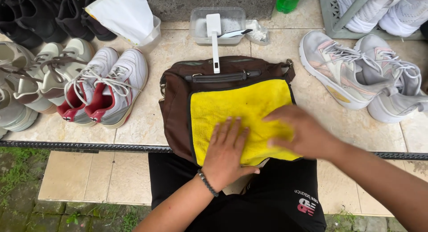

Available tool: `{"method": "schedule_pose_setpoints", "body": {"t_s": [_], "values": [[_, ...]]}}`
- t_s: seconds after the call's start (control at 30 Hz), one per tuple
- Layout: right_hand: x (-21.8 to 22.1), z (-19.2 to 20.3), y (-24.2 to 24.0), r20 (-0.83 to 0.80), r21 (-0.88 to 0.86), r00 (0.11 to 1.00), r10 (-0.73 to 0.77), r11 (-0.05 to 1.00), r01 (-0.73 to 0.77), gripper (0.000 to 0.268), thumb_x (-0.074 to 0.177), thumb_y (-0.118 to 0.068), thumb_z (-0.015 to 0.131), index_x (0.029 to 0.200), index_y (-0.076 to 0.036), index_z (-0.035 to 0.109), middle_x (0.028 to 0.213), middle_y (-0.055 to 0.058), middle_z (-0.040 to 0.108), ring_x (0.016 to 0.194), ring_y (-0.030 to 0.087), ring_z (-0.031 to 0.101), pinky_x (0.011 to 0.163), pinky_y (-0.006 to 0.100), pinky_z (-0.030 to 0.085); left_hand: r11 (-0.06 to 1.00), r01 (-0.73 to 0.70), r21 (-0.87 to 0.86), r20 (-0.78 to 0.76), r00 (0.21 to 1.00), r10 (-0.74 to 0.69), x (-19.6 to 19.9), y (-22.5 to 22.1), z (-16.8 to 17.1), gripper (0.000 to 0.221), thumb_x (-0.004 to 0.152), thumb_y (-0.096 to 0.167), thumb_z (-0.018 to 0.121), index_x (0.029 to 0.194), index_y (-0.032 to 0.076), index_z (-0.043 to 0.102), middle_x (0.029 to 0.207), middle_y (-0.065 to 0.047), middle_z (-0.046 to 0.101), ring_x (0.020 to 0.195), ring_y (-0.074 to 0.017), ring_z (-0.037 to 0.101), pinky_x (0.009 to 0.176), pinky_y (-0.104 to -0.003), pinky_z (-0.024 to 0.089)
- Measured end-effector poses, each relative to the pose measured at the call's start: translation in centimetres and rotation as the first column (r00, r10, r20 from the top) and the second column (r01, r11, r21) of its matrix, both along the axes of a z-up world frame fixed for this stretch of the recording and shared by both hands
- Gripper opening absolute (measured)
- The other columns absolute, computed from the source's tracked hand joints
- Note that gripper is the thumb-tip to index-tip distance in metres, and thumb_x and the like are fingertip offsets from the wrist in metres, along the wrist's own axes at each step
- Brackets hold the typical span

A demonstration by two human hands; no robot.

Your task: Cleaning a brown bag with a brush and a cloth

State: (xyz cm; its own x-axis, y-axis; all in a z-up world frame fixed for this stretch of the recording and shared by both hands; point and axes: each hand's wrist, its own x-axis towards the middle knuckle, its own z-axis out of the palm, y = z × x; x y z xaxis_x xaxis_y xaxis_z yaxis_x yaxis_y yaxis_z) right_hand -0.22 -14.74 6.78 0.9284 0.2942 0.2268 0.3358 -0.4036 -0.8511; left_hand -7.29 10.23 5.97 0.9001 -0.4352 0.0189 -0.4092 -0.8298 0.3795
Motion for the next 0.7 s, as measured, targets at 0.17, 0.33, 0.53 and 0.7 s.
{"method": "schedule_pose_setpoints", "body": {"t_s": [0.17,0.33,0.53,0.7], "values": [[-0.5,-3.0,0.0,-0.273,-0.706,0.911,0.309,0.579,-0.408,0.078,0.086,-0.035,0.078,0.155,-0.022,0.043,0.169,0.002,0.028,0.157,0.024,0.016,0.125,0.054,0.002,0.989,0.099,0.11,0.261,0.957,-0.125,0.9,-1.8,-8.9,0.058,0.089,0.024,0.071,0.142,0.007,0.055,0.148,-0.017,0.054,0.14,-0.036,0.049,0.12,-0.053,0.031],[0.8,-6.0,-1.4,-0.233,-0.604,0.944,0.235,0.726,-0.33,0.04,0.082,-0.028,0.081,0.119,-0.023,0.068,0.12,-0.001,0.071,0.126,0.025,0.059,0.11,0.044,0.04,0.996,0.054,0.069,0.4,0.913,-0.077,1.1,-1.7,-8.0,0.021,0.093,0.011,0.059,0.113,0.013,0.067,0.109,-0.005,0.07,0.107,-0.0227,0.068,0.096,-0.039,0.052],[2.4,-3.1,-1.1,-0.204,-0.728,0.945,0.254,0.606,-0.32,0.105,0.066,-0.053,0.095,0.152,-0.024,0.042,0.158,0.018,0.031,0.15,0.04,0.023,0.122,0.054,0.017,0.999,-0.009,0.041,0.439,0.898,-0.01,1.3,-1.8,-6.3,0.011,0.087,0.01,0.06,0.091,0.018,0.067,0.076,0.002,0.064,0.075,-0.0188,0.069,0.069,-0.033,0.055],[3.0,-5.8,-2.7,-0.231,-0.674,0.907,0.351,0.615,-0.409,0.077,0.082,-0.035,0.084,0.152,-0.029,0.052,0.166,0.019,0.029,0.154,0.039,0.022,0.127,0.052,0.009,0.999,-0.033,0.025,0.464,0.886,0.018,0.9,-1.7,-6.4,0.012,0.085,0.011,0.06,0.093,0.017,0.066,0.078,0.003,0.063,0.075,-0.0186,0.068,0.067,-0.033,0.055]]}}
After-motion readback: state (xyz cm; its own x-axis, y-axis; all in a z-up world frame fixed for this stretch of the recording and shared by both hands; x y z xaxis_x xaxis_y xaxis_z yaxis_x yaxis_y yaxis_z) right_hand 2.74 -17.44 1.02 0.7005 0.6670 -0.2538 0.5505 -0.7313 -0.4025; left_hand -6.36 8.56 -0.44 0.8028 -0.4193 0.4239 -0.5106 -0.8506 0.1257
